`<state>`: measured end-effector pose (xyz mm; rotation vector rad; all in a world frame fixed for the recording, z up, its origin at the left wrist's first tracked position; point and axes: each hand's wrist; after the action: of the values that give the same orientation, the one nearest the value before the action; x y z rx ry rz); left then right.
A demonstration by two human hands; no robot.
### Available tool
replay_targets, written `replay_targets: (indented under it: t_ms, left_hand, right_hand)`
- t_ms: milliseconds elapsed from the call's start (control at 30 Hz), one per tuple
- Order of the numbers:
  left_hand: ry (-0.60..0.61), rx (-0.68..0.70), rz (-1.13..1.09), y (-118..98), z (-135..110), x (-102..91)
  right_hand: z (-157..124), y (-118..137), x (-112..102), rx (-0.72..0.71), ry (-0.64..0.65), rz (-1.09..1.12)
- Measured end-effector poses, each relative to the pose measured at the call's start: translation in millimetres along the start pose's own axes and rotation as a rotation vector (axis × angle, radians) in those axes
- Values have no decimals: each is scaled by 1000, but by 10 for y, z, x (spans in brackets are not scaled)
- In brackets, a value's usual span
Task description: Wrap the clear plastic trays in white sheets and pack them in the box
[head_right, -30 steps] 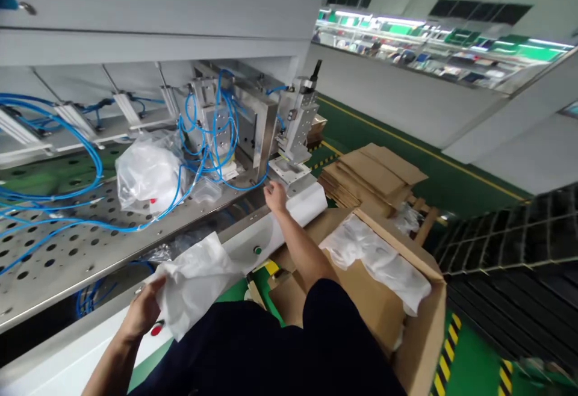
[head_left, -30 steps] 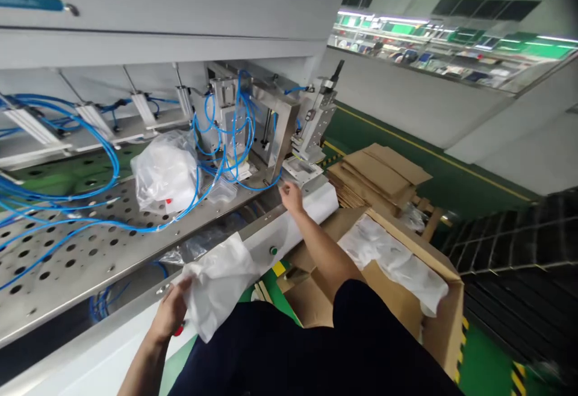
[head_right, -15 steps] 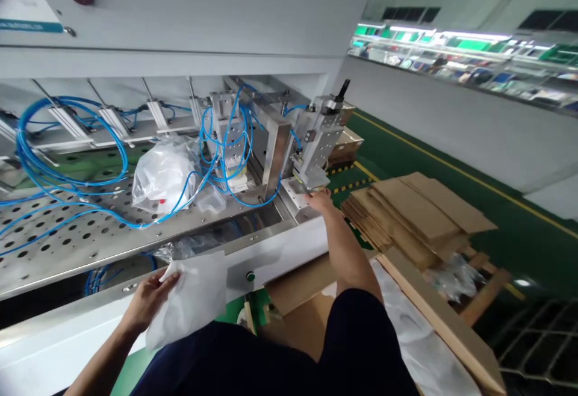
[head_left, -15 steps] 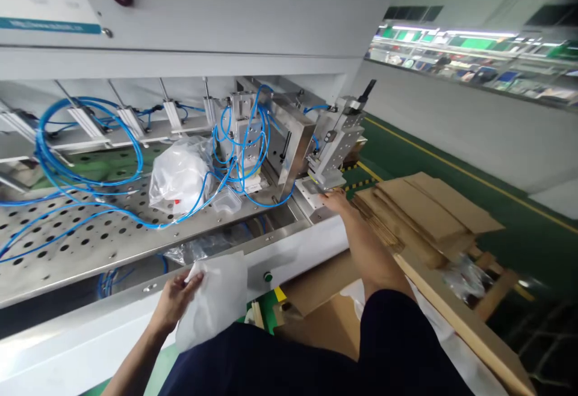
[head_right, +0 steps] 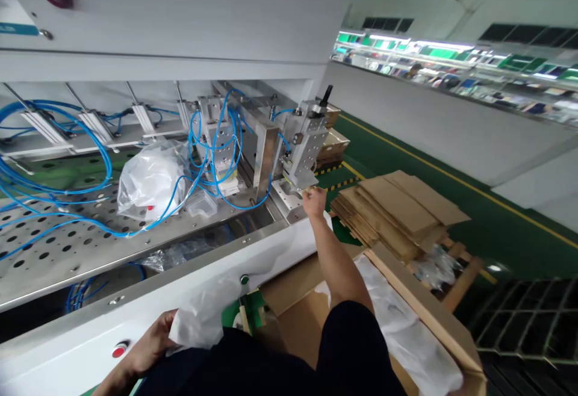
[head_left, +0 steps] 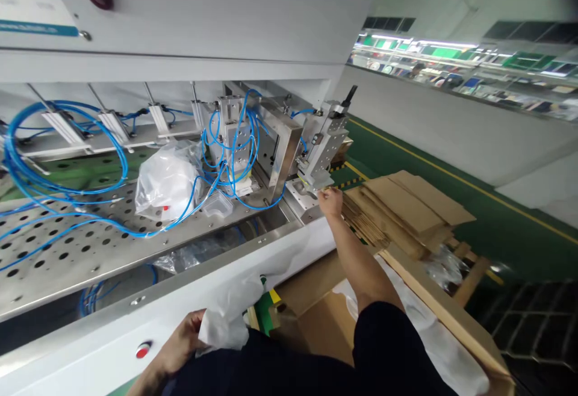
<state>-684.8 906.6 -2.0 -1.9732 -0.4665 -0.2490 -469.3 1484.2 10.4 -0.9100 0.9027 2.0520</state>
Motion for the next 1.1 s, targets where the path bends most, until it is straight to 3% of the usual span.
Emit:
replay_targets:
  t_ms: [133,233,300,433,600,667,767,867,1000,1100]
  left_hand:
    - [-295,108,114,-179,94,-123]
    - [-562,201,137,-417,194,-302]
    - [-664,252,71,-575,251,-446]
    - [-622,316,94,-850,326,-610]
    - [-569,380,250,-1132,402,-541]
    - [-500,409,257,-1205,451,-507]
    - [-351,411,219,-1258,536,-482]
    - [-229,409,191,-1265,587,-490]
    - [-146,445,266,-1218,610,-536]
    - [-91,445,343,-1143,641,-532]
  right_hand:
    - [-394,173,-214,20,28,32]
    - [-870,423,-445,-108,-31,159]
    - [-1165,690,-668,-215,-103,281]
    - [-1670,1485,-1289,-461,-97,492]
    - [-2214,2545,-2018,-695,-111,471]
    - [-2398,2874,-2175,-843,-85,481]
    - [-2605,3245,-2233,-984,70,582]
    - [-2708,3406,-2163,-822,233,601]
    - [-2793,3288,-2122,-484,254,475]
    - [-2903,3137,-2177,-337,243,394]
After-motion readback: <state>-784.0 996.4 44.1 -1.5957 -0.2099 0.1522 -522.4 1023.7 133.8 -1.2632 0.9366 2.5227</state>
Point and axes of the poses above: each hand's wrist, its own z-axis towards the middle knuckle, its own x-axis out of the palm, y = z × x, and after that the axes turned 1 degree about y, right-handed
